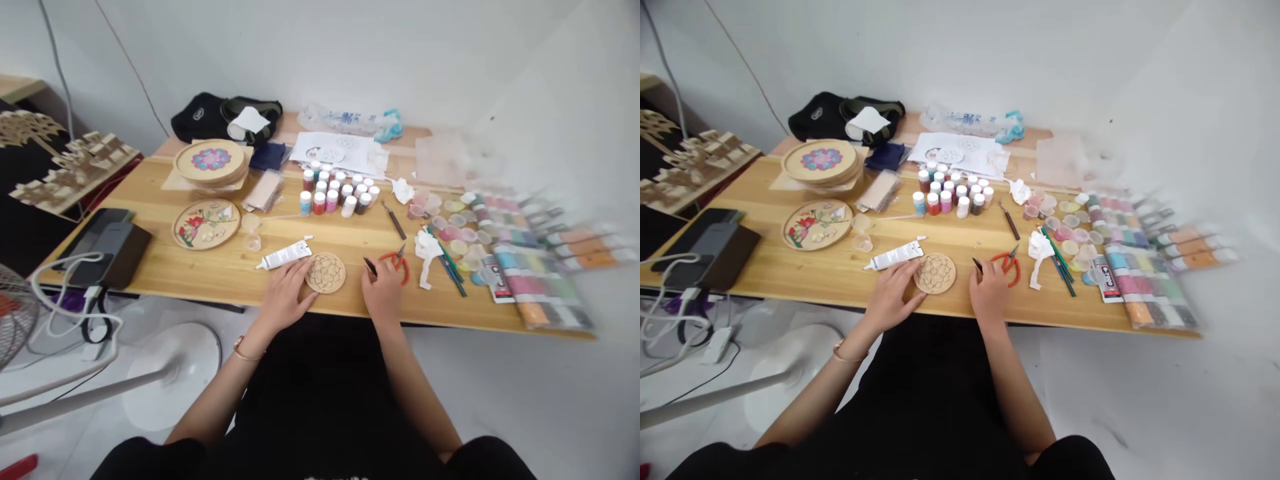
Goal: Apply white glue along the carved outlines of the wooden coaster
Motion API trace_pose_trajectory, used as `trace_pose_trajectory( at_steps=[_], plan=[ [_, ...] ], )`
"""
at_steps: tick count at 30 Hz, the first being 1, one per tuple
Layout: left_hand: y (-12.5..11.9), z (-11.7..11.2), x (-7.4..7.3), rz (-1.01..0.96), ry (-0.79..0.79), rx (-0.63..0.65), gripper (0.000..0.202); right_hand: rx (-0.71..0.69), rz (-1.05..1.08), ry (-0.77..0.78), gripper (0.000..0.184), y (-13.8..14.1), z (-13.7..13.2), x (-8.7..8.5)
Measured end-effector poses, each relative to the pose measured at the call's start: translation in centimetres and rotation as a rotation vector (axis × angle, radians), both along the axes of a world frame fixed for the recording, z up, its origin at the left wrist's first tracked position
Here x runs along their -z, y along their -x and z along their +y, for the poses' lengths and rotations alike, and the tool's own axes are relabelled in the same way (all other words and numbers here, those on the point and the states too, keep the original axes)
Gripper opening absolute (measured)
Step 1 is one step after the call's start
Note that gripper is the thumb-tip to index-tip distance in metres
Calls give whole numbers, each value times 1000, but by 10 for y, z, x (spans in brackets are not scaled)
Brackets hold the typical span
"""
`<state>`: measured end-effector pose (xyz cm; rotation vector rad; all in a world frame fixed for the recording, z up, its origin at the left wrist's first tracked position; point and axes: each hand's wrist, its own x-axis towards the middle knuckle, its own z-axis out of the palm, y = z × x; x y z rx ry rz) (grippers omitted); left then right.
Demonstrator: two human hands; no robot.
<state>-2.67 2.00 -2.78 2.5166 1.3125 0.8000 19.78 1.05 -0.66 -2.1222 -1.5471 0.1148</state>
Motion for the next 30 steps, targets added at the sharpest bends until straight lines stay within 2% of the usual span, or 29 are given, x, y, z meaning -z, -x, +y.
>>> trace_pose_trajectory(
  at_steps=[5, 8, 13, 19, 30],
  plan=[
    [0, 1, -3, 19, 27, 6, 61, 13, -54, 273, 25, -15, 43, -31],
    [0, 0, -5, 27, 48, 6, 60, -4, -71, 444, 17, -20, 64, -41],
    [0, -1, -7, 14, 47, -32, 59, 0, -144, 600, 17, -20, 65, -49],
    [-1, 0, -5, 15, 24, -53, 52, -10, -205, 641, 17, -25, 53, -47],
    [-8, 4, -12, 41, 41, -75, 51, -46, -175, 604, 11, -31, 54, -36]
  ],
)
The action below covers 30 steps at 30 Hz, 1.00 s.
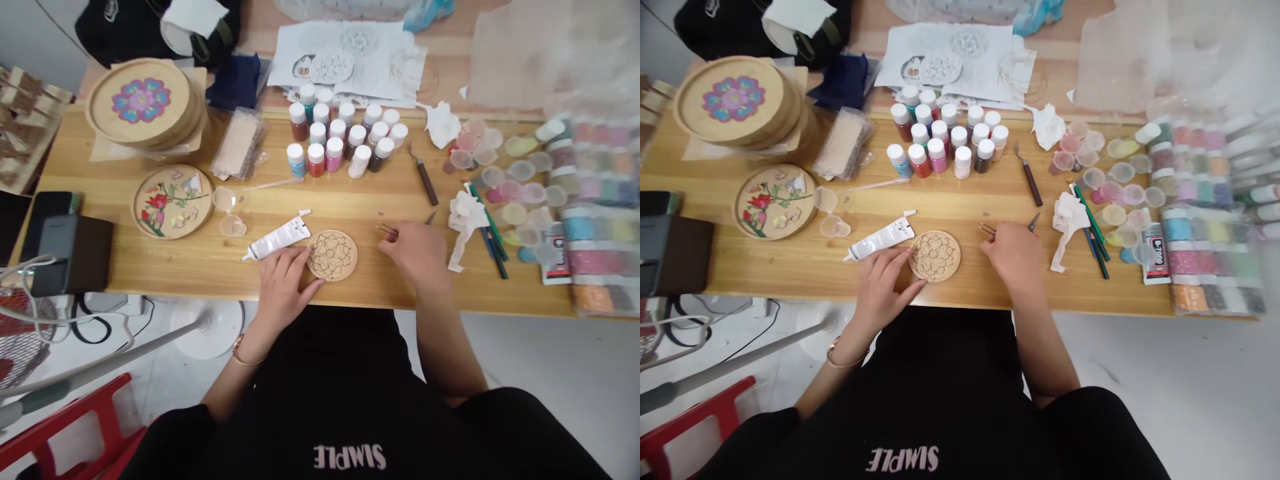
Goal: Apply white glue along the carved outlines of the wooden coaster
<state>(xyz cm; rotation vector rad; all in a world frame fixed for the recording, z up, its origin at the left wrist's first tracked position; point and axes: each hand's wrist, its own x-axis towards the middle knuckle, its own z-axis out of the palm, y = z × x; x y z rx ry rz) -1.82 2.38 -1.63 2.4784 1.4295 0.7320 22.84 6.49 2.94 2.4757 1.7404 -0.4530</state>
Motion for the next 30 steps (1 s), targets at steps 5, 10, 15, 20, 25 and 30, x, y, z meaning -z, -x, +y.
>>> trace_pose_trajectory(
  at_steps=[5, 10, 15, 20, 25, 30],
  plan=[
    [-12, 6, -11, -80, 1, 8, 52, 2, 86, -2, 7, 0, -6, -14],
    [-27, 4, -32, -444, 361, 2, 35, -146, 361, -13, 4, 11, -26, -42],
    [-37, 0, -39, -924, 1030, 17, 32, -355, 494, -36, 9, 27, -41, -48],
    [-43, -3, -36, -1037, 1100, -7, 22, -344, 496, -11, 9, 35, -40, -40],
    [-45, -6, -35, -1084, 1064, -82, 22, -307, 547, -9, 7, 36, -41, -34],
    [-45, -8, -35, -1101, 1034, -123, 21, -344, 618, -98, 11, 34, -49, -30]
  ],
)
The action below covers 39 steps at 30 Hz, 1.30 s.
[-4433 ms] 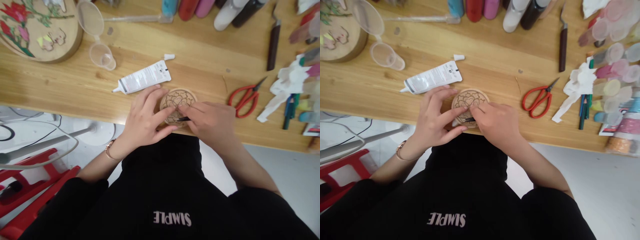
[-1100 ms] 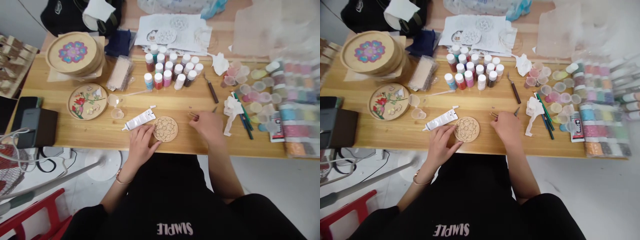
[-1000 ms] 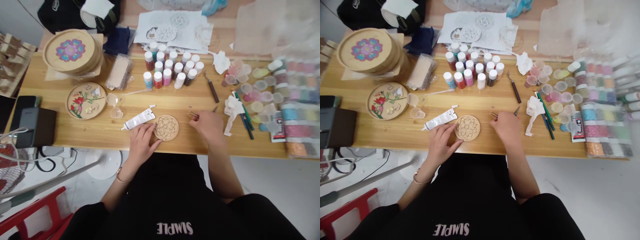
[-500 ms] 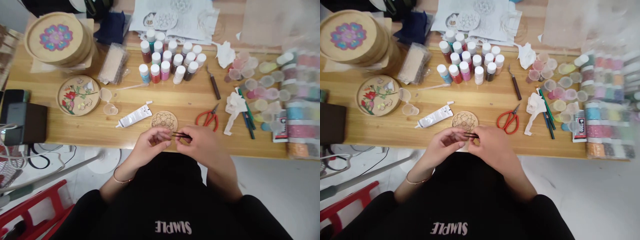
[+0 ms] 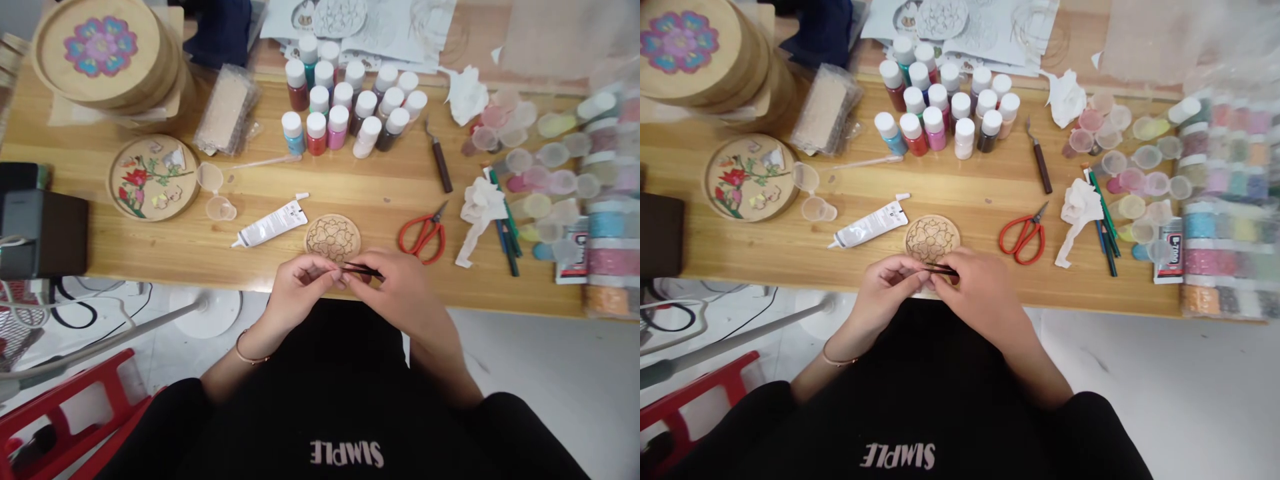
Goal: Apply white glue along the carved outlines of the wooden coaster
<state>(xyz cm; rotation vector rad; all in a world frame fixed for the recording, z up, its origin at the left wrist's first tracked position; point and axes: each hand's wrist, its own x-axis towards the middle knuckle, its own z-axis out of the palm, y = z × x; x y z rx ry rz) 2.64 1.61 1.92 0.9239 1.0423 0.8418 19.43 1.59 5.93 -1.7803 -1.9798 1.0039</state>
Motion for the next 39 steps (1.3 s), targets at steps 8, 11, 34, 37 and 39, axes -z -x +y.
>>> trace_pose_trajectory(
  at_steps=[8, 11, 34, 37, 39],
  plan=[
    [5, -6, -3, 63, -34, -47, 17, -93, 155, -286, 16, -3, -13, 20],
    [9, -7, -5, 103, -84, -34, 9, -123, 177, -325, 17, -4, -15, 23],
    [21, -11, -4, 580, -899, 280, 7, -234, 125, -206, 15, -18, -27, 22],
    [19, -11, -1, 605, -987, 233, 7, -186, 123, -233, 12, -13, -29, 23],
    [19, -10, 1, 608, -1012, 200, 6, -149, 140, -247, 11, -11, -29, 24]
  ],
)
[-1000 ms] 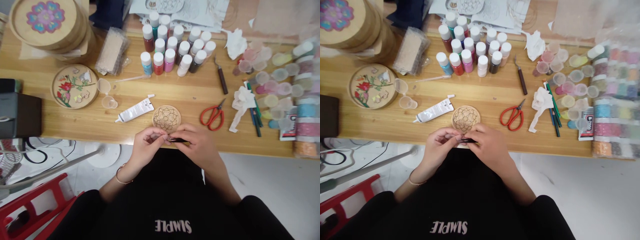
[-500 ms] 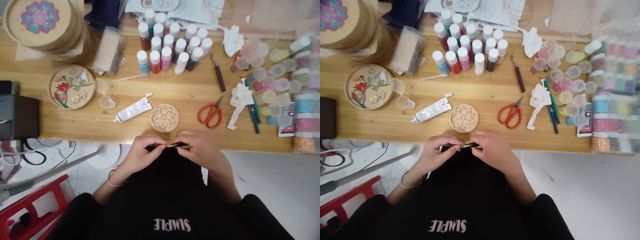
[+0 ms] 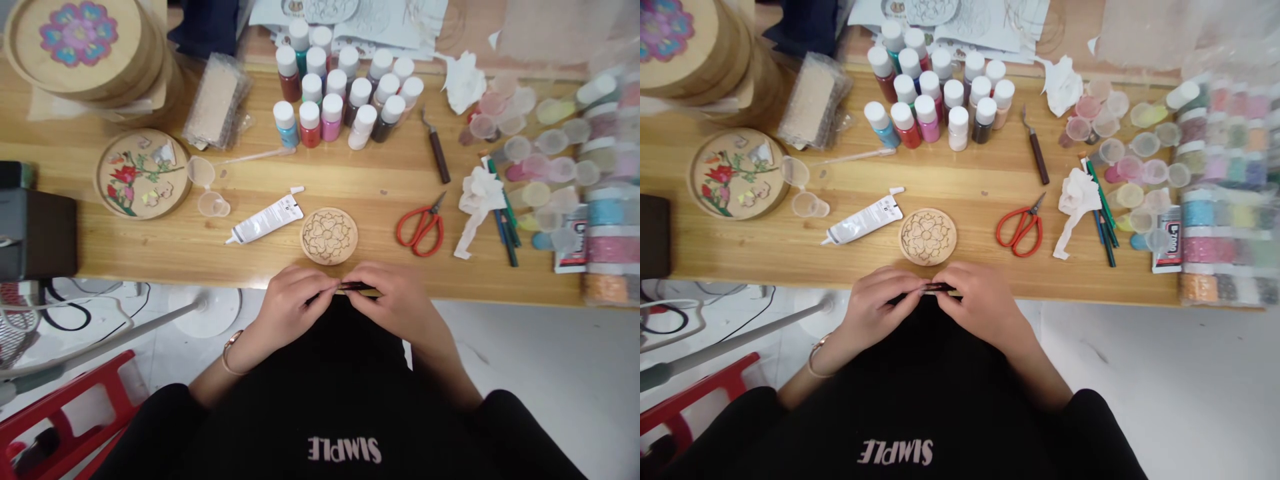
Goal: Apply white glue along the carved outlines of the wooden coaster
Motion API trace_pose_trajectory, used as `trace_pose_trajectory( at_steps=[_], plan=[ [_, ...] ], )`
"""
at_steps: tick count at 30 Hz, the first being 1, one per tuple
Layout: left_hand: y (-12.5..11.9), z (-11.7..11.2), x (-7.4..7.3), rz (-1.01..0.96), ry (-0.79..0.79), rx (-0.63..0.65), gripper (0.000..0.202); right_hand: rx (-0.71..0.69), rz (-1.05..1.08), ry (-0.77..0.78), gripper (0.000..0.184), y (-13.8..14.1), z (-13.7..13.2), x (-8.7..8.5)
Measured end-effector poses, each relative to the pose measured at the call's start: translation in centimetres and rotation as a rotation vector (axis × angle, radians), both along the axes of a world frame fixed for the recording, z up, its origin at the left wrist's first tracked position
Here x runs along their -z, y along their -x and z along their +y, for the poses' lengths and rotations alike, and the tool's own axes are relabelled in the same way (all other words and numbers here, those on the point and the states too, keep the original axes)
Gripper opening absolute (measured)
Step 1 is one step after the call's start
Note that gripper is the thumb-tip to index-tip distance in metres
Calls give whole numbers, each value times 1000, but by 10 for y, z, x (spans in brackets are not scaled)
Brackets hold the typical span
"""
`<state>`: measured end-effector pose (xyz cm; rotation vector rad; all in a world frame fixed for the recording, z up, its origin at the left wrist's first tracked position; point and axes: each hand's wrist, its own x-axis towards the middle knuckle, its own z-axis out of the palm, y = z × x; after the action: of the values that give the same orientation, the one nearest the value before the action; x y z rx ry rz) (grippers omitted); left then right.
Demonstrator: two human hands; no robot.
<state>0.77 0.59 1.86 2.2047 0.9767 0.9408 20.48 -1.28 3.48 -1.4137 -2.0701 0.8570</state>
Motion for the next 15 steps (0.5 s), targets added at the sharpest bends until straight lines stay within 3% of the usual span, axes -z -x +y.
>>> trace_pose_trajectory(
  at_steps=[15],
  plan=[
    [-10, -1, -2, -9, -287, -157, 11, 309, 230, -27, 14, 28, -4, -5]
  ],
)
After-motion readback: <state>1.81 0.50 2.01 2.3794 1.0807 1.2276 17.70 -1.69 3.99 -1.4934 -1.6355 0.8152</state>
